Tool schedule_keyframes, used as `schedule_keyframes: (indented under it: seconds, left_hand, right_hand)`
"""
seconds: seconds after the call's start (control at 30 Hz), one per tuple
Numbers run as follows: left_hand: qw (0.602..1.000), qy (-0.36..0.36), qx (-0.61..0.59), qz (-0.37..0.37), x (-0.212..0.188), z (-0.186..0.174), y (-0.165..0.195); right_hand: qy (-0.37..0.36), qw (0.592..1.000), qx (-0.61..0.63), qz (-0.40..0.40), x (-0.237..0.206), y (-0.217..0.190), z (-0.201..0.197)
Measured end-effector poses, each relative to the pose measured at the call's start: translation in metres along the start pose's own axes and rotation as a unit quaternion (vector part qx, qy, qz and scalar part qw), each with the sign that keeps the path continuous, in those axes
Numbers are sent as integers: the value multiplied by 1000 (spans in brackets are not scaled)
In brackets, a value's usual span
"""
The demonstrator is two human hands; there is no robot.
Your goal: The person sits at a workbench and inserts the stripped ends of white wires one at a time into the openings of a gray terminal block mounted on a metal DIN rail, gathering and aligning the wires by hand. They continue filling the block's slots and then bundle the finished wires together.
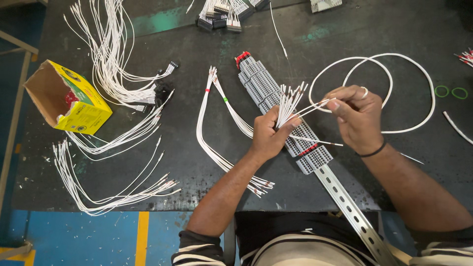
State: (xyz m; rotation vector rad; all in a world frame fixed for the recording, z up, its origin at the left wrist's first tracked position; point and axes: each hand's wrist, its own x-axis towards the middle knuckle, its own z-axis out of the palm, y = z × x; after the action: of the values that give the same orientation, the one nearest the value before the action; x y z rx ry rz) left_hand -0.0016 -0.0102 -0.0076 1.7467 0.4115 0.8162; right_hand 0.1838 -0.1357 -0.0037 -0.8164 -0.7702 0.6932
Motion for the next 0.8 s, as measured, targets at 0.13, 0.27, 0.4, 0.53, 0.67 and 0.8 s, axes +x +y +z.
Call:
schedule_keyframes:
  seconds: [0.13,0.27,0.4,0.53,0.67,0.8]
  left_hand:
    - [1000,0,-3,13,-1,1,0]
    - [999,-15,16,38,-2,-1,2]
    - [998,-44,-26,22,-3,-5,2]
    - [999,-38,-5,-6,-2,-2,1]
    - [999,-38,4,21,-1,-1,1]
    - [999,-38,-6,13,-1,-2,3]
  right_hand:
    - [-13,1000,-18,9,-1,4,1]
    - [-5,994,-109,28,-1,6,2]
    - [-10,996,-82,43,0,5,4]
    - [-28,998,-53,30,0,5,9]
    - [-105,971,-205,59,-1,8,10]
    - [-123,977,-169,50,3,4,4]
